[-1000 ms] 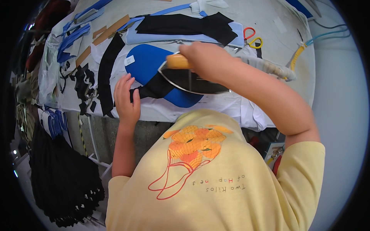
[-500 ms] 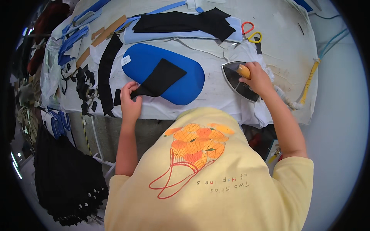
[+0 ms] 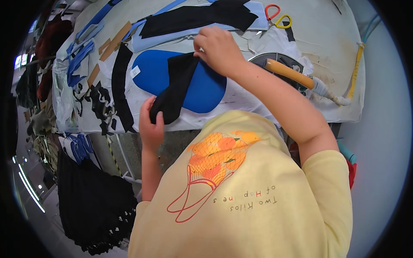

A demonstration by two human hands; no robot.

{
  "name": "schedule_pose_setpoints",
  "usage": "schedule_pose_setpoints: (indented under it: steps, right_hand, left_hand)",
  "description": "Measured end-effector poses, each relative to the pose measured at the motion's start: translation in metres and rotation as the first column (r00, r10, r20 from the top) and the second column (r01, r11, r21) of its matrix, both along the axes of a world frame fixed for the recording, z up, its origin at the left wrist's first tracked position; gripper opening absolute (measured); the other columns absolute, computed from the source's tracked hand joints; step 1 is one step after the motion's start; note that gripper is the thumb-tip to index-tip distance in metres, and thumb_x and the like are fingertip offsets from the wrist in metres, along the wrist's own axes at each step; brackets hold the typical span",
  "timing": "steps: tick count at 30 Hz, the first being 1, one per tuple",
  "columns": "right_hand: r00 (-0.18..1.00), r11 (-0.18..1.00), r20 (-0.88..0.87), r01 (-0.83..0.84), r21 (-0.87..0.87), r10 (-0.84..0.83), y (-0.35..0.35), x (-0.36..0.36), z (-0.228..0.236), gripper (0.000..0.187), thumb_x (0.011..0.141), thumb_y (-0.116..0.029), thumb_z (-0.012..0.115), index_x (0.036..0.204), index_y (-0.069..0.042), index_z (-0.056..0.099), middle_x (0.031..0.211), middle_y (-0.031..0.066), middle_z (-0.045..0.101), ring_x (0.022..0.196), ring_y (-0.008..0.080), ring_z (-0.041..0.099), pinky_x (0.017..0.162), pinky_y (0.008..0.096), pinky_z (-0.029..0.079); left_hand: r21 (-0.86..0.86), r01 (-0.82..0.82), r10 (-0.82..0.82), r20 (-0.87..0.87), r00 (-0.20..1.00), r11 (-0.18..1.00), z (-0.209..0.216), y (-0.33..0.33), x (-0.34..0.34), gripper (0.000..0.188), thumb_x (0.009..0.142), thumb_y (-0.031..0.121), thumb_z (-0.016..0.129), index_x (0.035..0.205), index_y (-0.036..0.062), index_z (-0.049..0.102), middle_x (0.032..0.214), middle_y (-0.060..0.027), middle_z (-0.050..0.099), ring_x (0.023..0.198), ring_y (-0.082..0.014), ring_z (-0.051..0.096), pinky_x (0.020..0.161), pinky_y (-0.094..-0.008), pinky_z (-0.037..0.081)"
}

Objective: Ironing and shaping black fabric pieces on a blue padded mold.

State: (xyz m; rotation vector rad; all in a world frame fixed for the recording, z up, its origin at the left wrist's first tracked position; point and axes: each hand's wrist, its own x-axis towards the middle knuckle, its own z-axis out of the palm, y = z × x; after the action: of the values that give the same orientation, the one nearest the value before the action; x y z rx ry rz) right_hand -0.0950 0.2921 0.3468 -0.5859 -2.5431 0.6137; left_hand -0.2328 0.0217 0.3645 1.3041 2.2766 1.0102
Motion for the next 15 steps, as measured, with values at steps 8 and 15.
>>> schedule_pose_setpoints:
  steps: [8,15]
  right_hand:
    - [0.952,0.948,0.053,-0.307,0.087,0.303,-0.005,0.031,-0.005,0.039,0.076,0.001,0.066,0.112,-0.015,0.066,0.117,0.0023,0.065,0.113,0.0251,0.059,0.096,0.0379,0.046]
    - [0.982,0.982,-0.029,-0.189,-0.003,0.189,-0.006,0.035,-0.019,0.038,0.077,-0.002,0.069,0.113,-0.016,0.067,0.121,0.0036,0.064,0.117,0.0253,0.059,0.097,0.0401,0.046]
  left_hand:
    - [-0.039,0.341,-0.306,-0.547,0.779,0.939,0.004,0.051,0.032,0.048,0.081,0.005,0.056,0.128,0.0065,0.062,0.131,-0.0103,0.059,0.112,-0.0264,0.059,0.096,-0.0404,0.044]
    - [0.001,0.154,-0.137,-0.438,0.888,0.988,-0.014,0.078,0.038,0.029,0.083,0.013,0.072,0.111,0.0076,0.069,0.103,-0.0065,0.061,0.094,-0.0264,0.059,0.081,-0.0379,0.047]
